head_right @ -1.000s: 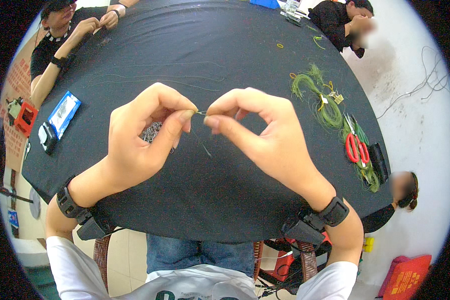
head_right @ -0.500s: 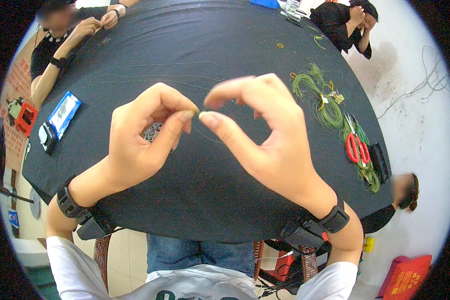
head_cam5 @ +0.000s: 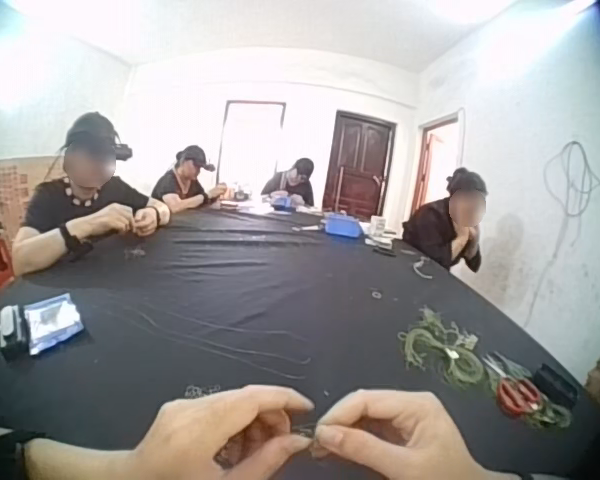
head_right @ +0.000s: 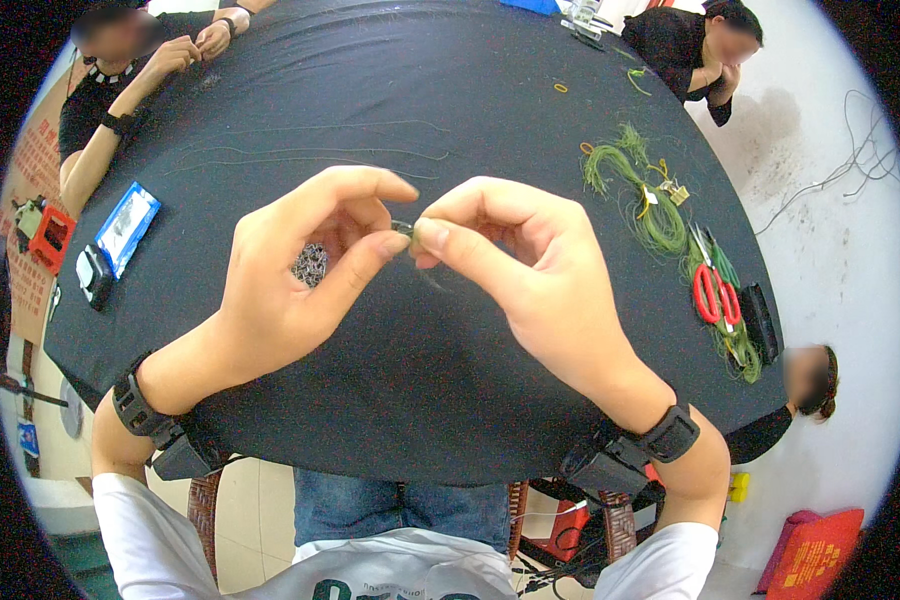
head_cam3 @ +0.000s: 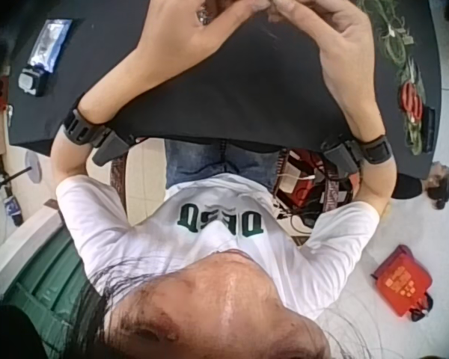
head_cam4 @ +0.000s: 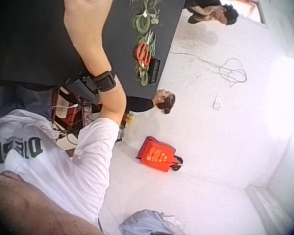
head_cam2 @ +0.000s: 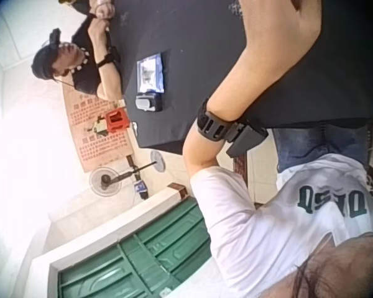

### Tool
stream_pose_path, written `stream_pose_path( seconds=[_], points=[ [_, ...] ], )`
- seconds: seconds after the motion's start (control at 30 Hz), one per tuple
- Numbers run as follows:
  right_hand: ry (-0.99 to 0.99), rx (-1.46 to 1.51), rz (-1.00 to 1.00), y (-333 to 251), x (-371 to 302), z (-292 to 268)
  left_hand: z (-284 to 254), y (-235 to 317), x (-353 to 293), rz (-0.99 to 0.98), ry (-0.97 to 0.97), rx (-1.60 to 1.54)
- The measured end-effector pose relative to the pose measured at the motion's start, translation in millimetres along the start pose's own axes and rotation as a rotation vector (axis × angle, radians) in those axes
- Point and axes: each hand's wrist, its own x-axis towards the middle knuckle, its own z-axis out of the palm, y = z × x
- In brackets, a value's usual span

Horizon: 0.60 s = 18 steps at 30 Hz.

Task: Assembling fishing line rigs with small lead weights and connectors.

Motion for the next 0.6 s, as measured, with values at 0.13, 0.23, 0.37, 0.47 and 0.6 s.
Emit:
stream_pose_path(
  seconds=[0.13, 0.23, 0.37, 0.47, 0.6],
  points=[
    [0.005, 0.056, -0.054, -0.7, 2.8, -5.1, 0.8, -10.0, 0.1, 0.035, 0.030, 0.061],
    [0.018, 0.111, -0.056, -2.0, 4.2, -4.5, 0.7, -12.0, 0.0, 0.009, -0.004, 0.055],
    [-0.139, 0.312, 0.039, -7.9, 4.8, -10.6, -1.9, -12.1, -0.7, -0.081, -0.141, 0.093],
    [-0.152, 0.294, 0.028, -4.6, 6.7, -14.1, 2.1, -15.4, -1.2, 0.032, -0.056, 0.254],
    [-0.065, 0.006, 0.000, -3.6, 7.0, -12.9, -4.8, 0.0, 2.4, 0.084, 0.076, 0.497]
  ],
)
